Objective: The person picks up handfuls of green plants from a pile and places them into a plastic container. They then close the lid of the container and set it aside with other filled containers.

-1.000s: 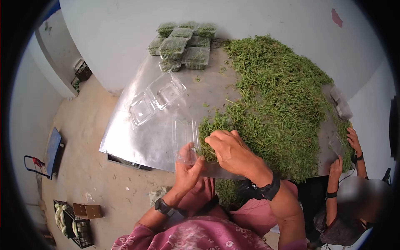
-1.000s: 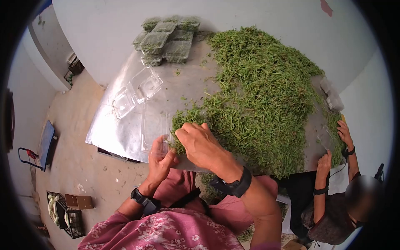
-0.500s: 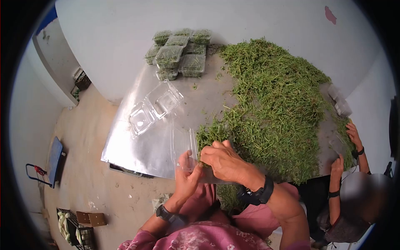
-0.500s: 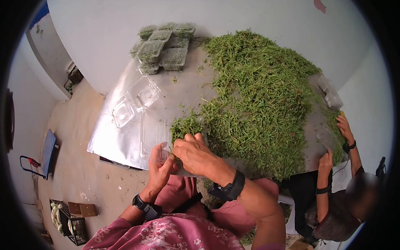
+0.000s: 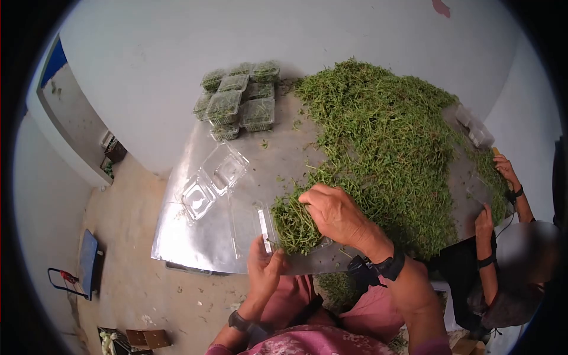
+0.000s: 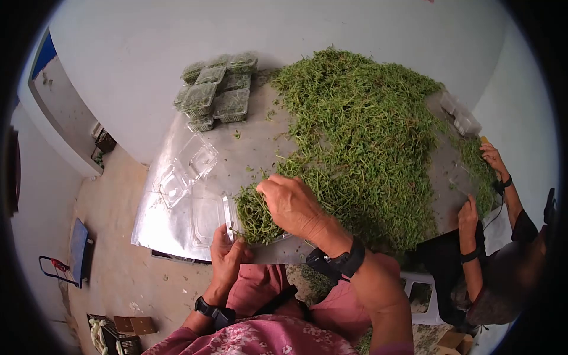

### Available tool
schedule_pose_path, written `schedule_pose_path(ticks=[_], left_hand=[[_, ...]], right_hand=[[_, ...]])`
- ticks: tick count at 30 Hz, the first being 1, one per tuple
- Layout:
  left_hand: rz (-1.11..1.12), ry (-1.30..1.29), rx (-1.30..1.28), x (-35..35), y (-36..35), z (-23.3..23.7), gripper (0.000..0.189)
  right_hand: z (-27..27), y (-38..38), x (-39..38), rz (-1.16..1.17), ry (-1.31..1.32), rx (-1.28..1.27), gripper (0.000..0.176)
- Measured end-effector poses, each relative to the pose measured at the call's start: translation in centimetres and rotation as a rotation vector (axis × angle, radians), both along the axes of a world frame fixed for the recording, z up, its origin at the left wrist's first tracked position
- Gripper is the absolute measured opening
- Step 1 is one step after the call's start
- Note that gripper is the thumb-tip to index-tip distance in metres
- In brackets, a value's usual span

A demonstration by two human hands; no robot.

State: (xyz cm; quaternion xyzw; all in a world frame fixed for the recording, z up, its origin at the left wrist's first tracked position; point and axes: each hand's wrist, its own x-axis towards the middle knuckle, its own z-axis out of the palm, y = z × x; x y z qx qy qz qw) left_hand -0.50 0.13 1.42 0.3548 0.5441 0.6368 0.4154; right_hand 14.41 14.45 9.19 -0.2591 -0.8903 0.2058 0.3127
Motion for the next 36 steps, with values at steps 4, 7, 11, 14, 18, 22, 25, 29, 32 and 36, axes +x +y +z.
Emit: schedule_pose_path(ticks=[4,7,11,14,18,22,25,29,32,36], left_hand=[[0.027,0.208,0.017,-0.8,0.0,-1.0,0.037],[0.062,0.386,-0.097,-0.8,-0.2,0.2,0.044],[0.076,0.566,-0.048,-1.5,0.2,-1.6,0.055],[0.079,0.573,-0.035,-1.6,0.7,-1.7,0.063],[0.070,0.426,0.003,-1.0,1.5,-1.1,0.071],[0.063,0.364,0.046,-0.8,2.1,-1.5,0.078],[0.090,0.329,0.082,-0.4,2.1,-2.4,0.073],[0.096,0.194,0.136,-0.1,2.0,-2.1,0.068],[0.084,0.123,0.164,-0.4,2.0,-2.2,0.068],[0.110,0.161,0.144,-0.4,2.0,-2.2,0.066]], right_hand=[[-0.8,0.6,0.3,-0.071,-0.037,-0.087,0.020],[-2.5,0.5,-0.6,-0.030,-0.067,-0.012,0.021],[-3.7,-0.2,-1.9,-0.041,-0.211,0.176,0.019],[-4.4,-0.7,-2.3,-0.027,-0.293,0.223,0.016],[-4.8,-0.6,-3.0,0.007,-0.347,0.266,0.011],[-5.0,0.0,-3.6,0.007,-0.376,0.246,0.010],[-5.9,-0.3,-3.5,-0.028,-0.343,0.291,0.012],[-5.8,-0.6,-2.7,-0.059,-0.262,0.261,0.014],[-4.1,-0.4,-1.5,-0.068,-0.195,0.182,0.013],[-1.9,-0.3,-0.2,-0.035,-0.133,0.136,0.017]])
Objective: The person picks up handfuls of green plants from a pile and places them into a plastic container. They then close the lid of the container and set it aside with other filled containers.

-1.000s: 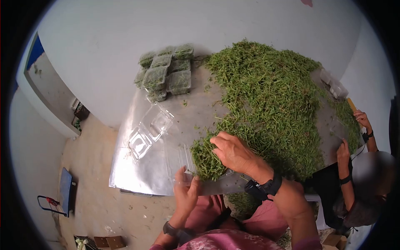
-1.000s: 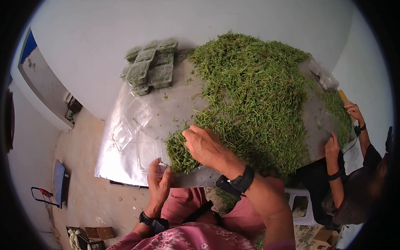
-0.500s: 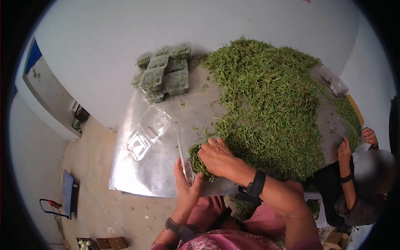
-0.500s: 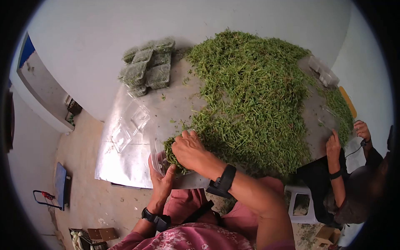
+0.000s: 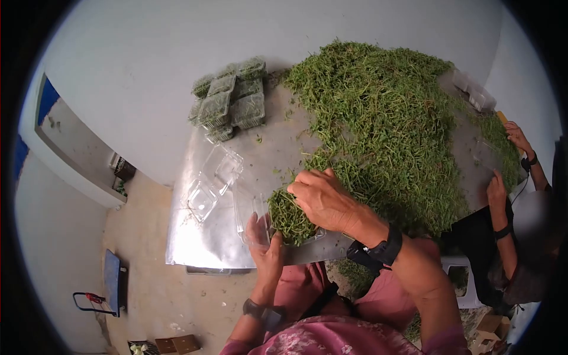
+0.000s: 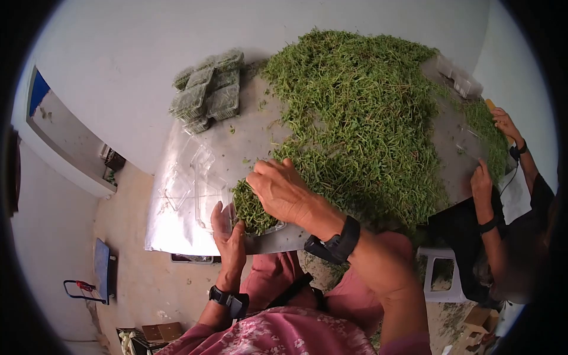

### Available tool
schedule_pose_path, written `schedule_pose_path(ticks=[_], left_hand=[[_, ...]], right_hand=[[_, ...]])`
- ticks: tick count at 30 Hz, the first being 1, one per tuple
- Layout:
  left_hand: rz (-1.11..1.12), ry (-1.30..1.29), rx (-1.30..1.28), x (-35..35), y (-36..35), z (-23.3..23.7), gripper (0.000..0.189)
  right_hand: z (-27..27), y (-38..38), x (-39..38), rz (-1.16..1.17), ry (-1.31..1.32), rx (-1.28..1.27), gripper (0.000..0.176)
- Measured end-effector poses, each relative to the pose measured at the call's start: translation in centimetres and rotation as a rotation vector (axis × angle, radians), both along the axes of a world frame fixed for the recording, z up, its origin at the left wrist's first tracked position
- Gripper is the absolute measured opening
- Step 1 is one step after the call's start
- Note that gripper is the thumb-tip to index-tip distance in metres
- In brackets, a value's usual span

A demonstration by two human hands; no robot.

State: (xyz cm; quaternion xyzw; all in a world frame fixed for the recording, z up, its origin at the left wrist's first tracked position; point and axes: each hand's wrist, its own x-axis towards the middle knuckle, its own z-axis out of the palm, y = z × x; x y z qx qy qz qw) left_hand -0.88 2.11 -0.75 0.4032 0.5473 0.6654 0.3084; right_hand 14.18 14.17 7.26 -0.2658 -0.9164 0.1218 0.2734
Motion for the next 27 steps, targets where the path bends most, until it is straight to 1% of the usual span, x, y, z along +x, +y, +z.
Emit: schedule_pose_path(ticks=[2,5,7,8,11,14,17,19,20,21,24,25,27], left_hand=[[0.017,-0.001,-0.003,0.1,0.1,0.0,0.066],[0.030,0.006,-0.021,0.4,0.1,0.5,0.065],[0.024,-0.036,0.005,0.5,0.1,0.3,0.065],[0.022,-0.057,0.018,0.5,0.1,0.3,0.064],[0.018,-0.038,0.044,0.3,0.2,-0.2,0.064],[0.005,-0.118,0.015,0.6,0.1,0.4,0.066],[0.024,-0.130,0.019,0.5,0.0,0.4,0.061],[0.008,-0.057,-0.041,0.1,-0.3,0.8,0.062],[-0.001,-0.013,-0.069,-0.1,-0.3,1.0,0.062],[-0.012,-0.023,-0.038,-0.2,-0.4,0.7,0.060],[-0.017,-0.054,-0.057,-0.2,-0.2,0.4,0.059],[0.025,0.015,-0.011,-0.1,0.0,0.0,0.051],[0.032,-0.031,-0.016,0.6,0.0,0.4,0.054]], right_hand=[[-0.2,-0.4,-0.2,0.059,0.057,0.047,0.018],[0.0,-2.1,-1.0,0.172,-0.018,0.052,0.018],[-1.4,-2.6,-1.6,0.201,-0.035,0.065,0.012],[-1.9,-2.8,-1.8,0.217,-0.043,0.071,0.013],[-2.5,-2.9,-2.2,0.201,-0.117,0.075,0.014],[-2.6,-3.0,-2.4,0.196,-0.134,0.019,0.015],[-2.6,-3.1,-2.8,0.184,-0.201,0.033,0.015],[-2.6,-2.9,-3.4,0.195,-0.212,0.016,0.014],[-2.8,-2.6,-3.7,0.198,-0.211,0.010,0.013],[-3.0,-2.4,-3.5,0.207,-0.155,-0.004,0.010],[-3.4,-2.2,-3.0,0.222,-0.098,-0.041,0.009],[-3.4,-2.3,-3.0,0.228,-0.098,-0.034,0.008],[-3.1,-2.3,-2.7,0.242,-0.104,-0.020,0.007]])
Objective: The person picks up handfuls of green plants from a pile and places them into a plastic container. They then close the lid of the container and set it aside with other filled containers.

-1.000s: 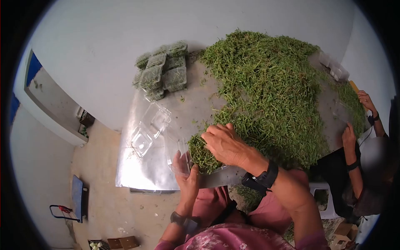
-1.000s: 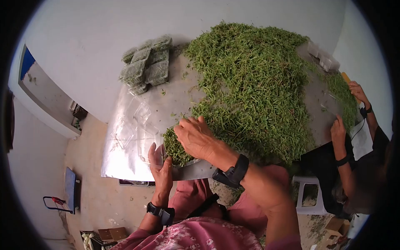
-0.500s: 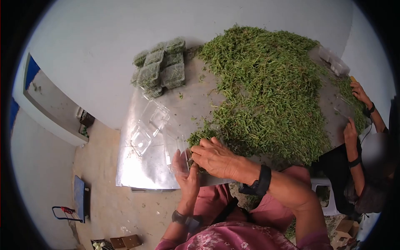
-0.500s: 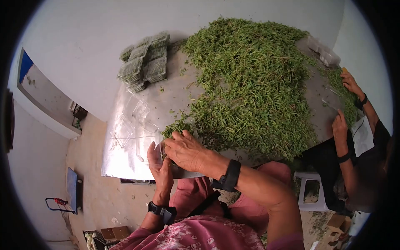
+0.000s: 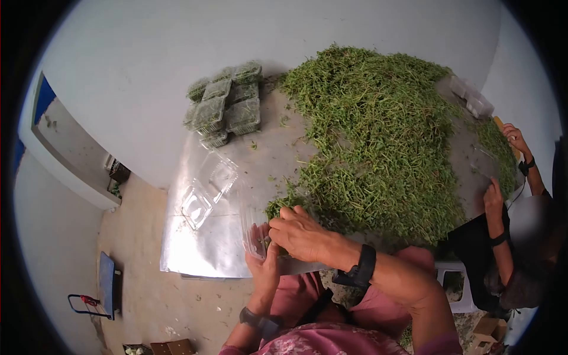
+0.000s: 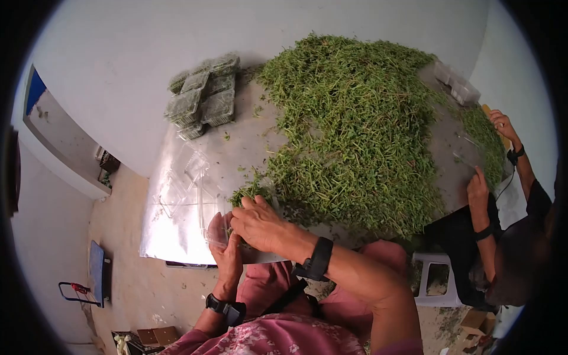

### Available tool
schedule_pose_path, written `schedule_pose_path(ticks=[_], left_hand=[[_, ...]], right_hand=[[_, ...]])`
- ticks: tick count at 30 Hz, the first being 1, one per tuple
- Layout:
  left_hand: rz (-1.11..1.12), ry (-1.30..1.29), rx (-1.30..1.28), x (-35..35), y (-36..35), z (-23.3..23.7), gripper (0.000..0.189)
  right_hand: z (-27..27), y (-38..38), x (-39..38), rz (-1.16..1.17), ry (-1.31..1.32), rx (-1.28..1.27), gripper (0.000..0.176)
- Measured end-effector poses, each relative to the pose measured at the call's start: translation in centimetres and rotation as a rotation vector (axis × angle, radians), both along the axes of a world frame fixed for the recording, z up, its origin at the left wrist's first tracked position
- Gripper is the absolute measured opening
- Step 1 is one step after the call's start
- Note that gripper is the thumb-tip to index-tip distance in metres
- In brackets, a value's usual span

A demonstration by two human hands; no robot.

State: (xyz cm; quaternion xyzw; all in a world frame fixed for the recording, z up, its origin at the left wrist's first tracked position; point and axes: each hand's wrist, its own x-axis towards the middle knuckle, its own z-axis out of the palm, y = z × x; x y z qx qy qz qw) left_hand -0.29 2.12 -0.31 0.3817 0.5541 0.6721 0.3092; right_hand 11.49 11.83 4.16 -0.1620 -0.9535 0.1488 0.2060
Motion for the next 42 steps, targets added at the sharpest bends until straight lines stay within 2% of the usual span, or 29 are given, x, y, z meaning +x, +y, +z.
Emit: schedule_pose_path(ticks=[3,7,8,9,13,20,23,26,30,35,40,42], left_hand=[[0.002,0.002,0.011,0.1,0.1,-0.2,0.059],[-0.039,0.003,-0.038,-0.2,-0.2,0.0,0.062],[-0.011,-0.019,0.012,0.1,-0.2,-0.2,0.055],[-0.021,-0.013,0.003,0.0,-0.2,-0.1,0.056],[-0.032,-0.013,0.016,0.2,-0.5,0.1,0.056],[-0.092,0.093,0.140,-0.4,-0.7,-0.4,0.067],[-0.044,0.130,-0.022,0.2,-0.4,0.7,0.071],[-0.006,0.053,-0.042,0.7,0.0,1.1,0.075],[0.031,0.274,-0.045,0.3,0.2,0.3,0.066],[0.028,0.306,0.012,0.2,0.6,-0.3,0.061],[0.092,0.425,0.013,0.4,0.6,-0.3,0.066],[0.057,0.323,-0.003,0.6,0.4,0.1,0.065]], right_hand=[[1.0,0.3,0.8,0.001,0.066,-0.029,0.009],[2.9,1.8,1.8,-0.117,0.188,0.029,0.015],[3.2,2.2,2.2,-0.145,0.199,0.003,0.016],[3.4,2.7,2.5,-0.174,0.209,-0.021,0.017],[3.0,3.3,3.1,-0.251,0.126,-0.001,0.017],[0.7,2.2,1.8,-0.161,0.032,0.087,0.009],[-0.4,2.0,1.2,-0.162,0.048,0.061,0.008],[0.1,1.8,1.1,-0.143,-0.001,0.065,0.008],[0.2,1.6,0.6,-0.122,-0.040,0.099,0.010],[-1.0,1.3,-0.2,-0.163,-0.040,0.228,0.009],[-0.9,1.1,0.5,-0.180,-0.011,0.178,0.008],[-0.4,1.3,1.0,-0.172,0.005,0.135,0.008]])
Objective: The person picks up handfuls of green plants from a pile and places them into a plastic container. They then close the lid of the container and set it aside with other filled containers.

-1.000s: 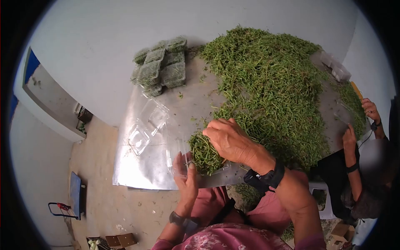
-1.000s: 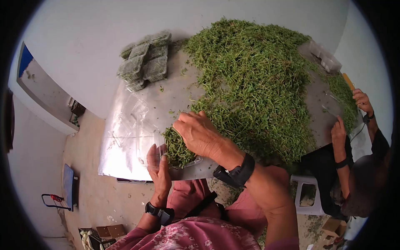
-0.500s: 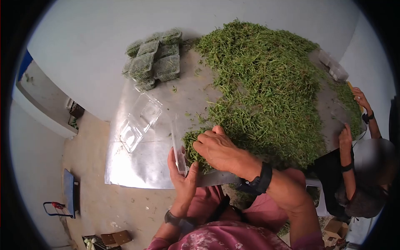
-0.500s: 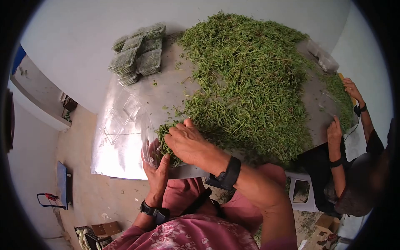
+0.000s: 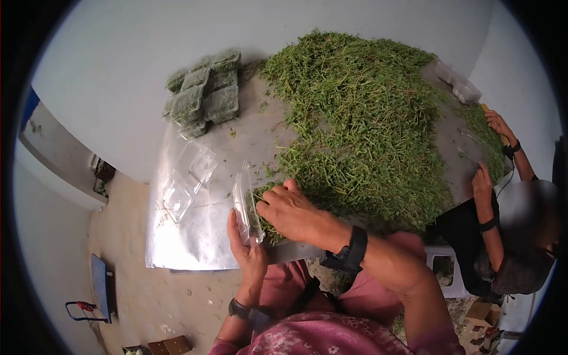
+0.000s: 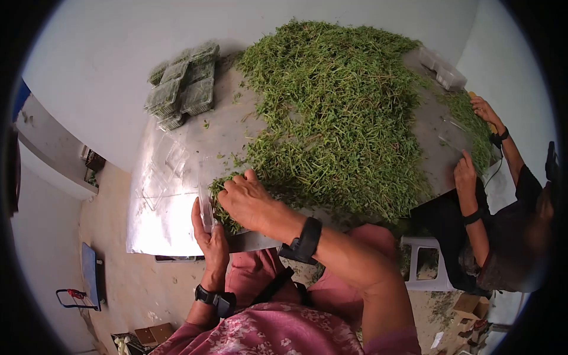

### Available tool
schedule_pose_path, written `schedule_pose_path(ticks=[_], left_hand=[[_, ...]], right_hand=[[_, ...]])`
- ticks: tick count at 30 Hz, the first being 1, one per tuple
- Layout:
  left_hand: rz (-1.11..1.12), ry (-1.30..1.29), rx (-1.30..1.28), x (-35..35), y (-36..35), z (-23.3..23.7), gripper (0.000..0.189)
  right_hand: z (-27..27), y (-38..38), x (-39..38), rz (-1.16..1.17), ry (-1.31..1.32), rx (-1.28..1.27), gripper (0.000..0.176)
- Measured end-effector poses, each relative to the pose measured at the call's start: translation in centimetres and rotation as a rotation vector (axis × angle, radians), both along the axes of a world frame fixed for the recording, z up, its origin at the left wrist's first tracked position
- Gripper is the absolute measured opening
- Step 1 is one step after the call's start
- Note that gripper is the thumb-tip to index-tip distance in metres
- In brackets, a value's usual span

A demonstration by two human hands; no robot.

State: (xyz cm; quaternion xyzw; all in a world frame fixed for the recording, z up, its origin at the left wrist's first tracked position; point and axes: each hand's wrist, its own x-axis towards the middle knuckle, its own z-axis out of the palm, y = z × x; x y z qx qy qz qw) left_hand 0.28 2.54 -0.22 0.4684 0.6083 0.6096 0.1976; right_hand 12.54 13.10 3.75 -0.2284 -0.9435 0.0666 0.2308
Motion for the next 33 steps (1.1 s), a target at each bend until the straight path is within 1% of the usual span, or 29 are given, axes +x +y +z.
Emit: schedule_pose_path(ticks=[3,4,7,10,12,16,19,20,22,25,26,29,31,32,33], left_hand=[[-0.012,-0.094,0.008,-0.1,-0.2,-0.2,0.066],[-0.009,-0.115,0.015,-0.2,-0.2,-0.4,0.066],[0.007,-0.097,0.053,-0.4,-0.5,-0.8,0.066],[0.005,-0.095,0.088,-0.9,-0.7,-1.3,0.065],[0.017,-0.103,0.090,-0.8,-0.9,-1.0,0.065],[0.034,-0.150,0.100,-0.6,-0.9,-0.8,0.065],[0.039,-0.193,0.105,-0.7,-0.9,-0.9,0.065],[0.046,-0.153,0.097,-0.9,-1.0,-1.1,0.066],[0.055,-0.077,0.079,-1.4,-0.9,-1.7,0.066],[0.029,-0.118,0.092,-1.4,-0.9,-1.7,0.066],[0.037,-0.136,0.088,-1.3,-0.8,-1.6,0.066],[0.052,-0.156,0.066,-1.1,-0.8,-1.4,0.064],[0.053,-0.121,0.044,-1.2,-0.9,-1.2,0.062],[0.051,-0.146,0.047,-1.2,-1.0,-1.2,0.061],[0.047,-0.168,0.050,-1.1,-1.0,-1.3,0.061]], right_hand=[[1.5,0.5,1.1,-0.004,0.141,0.022,0.009],[2.3,1.0,1.3,-0.033,0.142,-0.019,0.012],[3.1,3.1,3.0,-0.167,0.138,-0.031,0.019],[2.3,4.8,4.3,-0.335,0.045,-0.123,0.027],[1.6,5.2,4.5,-0.392,-0.030,-0.144,0.032],[1.0,5.8,3.9,-0.422,-0.139,-0.192,0.038],[-0.8,6.8,3.4,-0.350,-0.191,-0.108,0.036],[-1.4,7.1,3.6,-0.338,-0.192,-0.125,0.032],[-0.7,7.2,4.0,-0.318,-0.197,-0.159,0.026],[0.5,7.6,4.8,-0.294,-0.080,-0.159,0.013],[0.7,7.6,5.0,-0.291,0.026,-0.137,0.011],[2.0,7.6,5.4,-0.336,0.080,-0.133,0.009],[2.3,8.3,5.7,-0.414,0.126,-0.125,0.006],[2.4,8.5,5.8,-0.451,0.152,-0.120,0.007],[2.1,8.8,5.9,-0.459,0.167,-0.162,0.008]])
